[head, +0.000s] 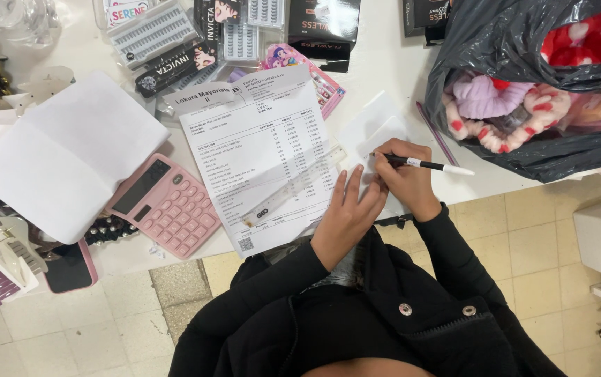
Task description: Processing a business invoice by checking received merchandise against a list and performing calculations.
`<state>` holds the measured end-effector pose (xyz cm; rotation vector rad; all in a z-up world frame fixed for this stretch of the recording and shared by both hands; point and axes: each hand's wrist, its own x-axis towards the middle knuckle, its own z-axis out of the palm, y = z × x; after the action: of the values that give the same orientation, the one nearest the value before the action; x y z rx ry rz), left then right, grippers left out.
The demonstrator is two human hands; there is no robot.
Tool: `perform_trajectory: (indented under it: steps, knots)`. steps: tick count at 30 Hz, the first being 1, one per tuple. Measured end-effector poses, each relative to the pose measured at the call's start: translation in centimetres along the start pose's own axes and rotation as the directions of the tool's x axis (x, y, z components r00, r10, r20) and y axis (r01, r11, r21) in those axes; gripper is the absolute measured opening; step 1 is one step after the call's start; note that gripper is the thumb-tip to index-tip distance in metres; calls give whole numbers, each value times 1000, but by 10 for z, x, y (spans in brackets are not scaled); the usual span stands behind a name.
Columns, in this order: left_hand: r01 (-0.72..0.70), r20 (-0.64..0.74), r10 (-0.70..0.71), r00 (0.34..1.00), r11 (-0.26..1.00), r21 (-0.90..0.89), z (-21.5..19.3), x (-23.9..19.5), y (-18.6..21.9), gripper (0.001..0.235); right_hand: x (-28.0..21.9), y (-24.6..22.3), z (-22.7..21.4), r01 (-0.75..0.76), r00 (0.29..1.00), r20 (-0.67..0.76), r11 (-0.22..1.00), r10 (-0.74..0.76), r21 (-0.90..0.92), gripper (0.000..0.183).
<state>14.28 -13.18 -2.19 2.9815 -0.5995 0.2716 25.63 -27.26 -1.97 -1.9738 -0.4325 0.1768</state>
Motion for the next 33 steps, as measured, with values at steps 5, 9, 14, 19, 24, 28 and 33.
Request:
perform_trajectory:
  steps: [5, 9, 14, 19, 24, 28, 33]
  knots:
    - [-5, 19, 5, 1000, 1000, 6, -2, 0, -1, 50, 1, 1, 0, -16, 1000, 8, 999, 16, 29, 7]
    - [1, -3, -1, 1000, 1000, 1, -4, 1, -1, 52, 3, 16, -4, -56, 998, -23, 998, 57, 41, 6]
    - [11, -9, -11, 1000, 1000, -16, -3, 0, -1, 54, 5, 17, -5, -27, 999, -43, 1000, 26, -11, 6]
    - [11, -22, -11, 1000, 1000, -9, 0, -1, 0, 52, 5, 18, -5, 4, 999, -31, 1000, -5, -20, 6]
    - [7, -15, -7, 1000, 1000, -15, -2, -1, -2, 52, 6, 14, -5, 14, 1000, -24, 1000, -14, -11, 5]
    - [5, -13, -6, 1000, 1000, -15, -1, 0, -2, 52, 6, 13, -5, -3, 1000, -22, 1000, 3, -9, 5]
    - [5, -14, -6, 1000, 1000, -15, -2, 1, -2, 53, 7, 13, -5, 1, 1000, -19, 1000, -2, -20, 5]
